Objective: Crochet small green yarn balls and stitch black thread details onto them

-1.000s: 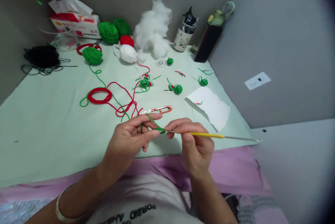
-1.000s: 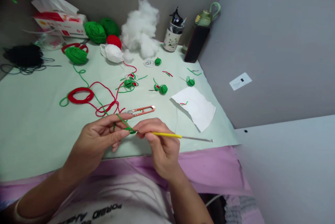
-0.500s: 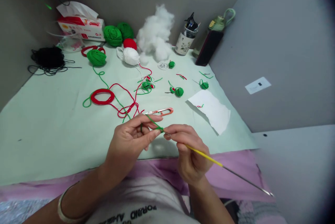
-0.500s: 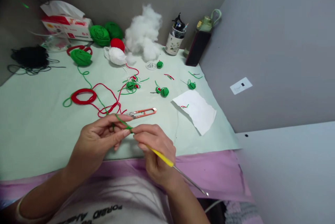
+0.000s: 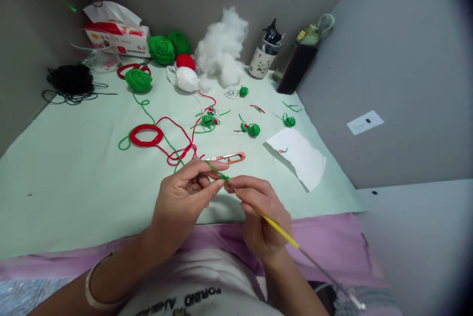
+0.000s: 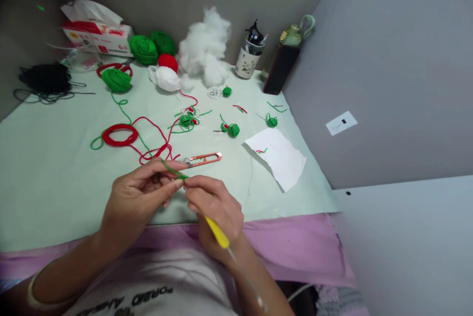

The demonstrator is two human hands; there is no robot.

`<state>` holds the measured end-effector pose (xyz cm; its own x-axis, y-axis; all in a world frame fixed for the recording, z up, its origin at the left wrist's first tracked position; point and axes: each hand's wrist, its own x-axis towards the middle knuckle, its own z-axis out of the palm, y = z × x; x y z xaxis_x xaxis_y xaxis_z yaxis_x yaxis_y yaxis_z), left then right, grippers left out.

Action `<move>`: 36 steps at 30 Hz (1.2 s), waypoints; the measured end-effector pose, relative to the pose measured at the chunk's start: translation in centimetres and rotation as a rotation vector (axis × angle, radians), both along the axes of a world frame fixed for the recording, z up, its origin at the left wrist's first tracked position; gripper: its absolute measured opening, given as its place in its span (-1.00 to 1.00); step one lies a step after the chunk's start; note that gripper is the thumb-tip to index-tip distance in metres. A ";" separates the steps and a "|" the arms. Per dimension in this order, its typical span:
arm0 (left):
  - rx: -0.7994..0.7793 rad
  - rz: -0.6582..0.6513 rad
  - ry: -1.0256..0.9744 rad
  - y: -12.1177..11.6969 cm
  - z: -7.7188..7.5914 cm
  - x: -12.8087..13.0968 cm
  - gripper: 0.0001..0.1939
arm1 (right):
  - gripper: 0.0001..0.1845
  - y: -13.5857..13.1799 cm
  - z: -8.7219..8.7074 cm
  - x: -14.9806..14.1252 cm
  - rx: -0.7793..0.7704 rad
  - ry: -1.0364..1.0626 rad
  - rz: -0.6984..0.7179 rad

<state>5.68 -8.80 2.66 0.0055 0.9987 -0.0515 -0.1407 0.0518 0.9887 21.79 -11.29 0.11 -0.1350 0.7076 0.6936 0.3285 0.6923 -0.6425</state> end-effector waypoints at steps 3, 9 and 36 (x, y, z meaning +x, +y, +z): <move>0.038 0.028 -0.016 0.0 -0.1 0.1 -0.81 | -0.61 -0.5 -0.7 -0.3 0.019 -0.145 -0.102; 0.000 0.005 -0.093 0.0 -0.9 0.4 -0.80 | -0.52 -1.1 -1.9 -1.1 0.055 -0.124 -0.207; 0.136 0.069 0.134 -0.5 -1.2 -0.4 -0.71 | -0.68 -0.5 -0.2 -1.0 0.000 0.061 -0.172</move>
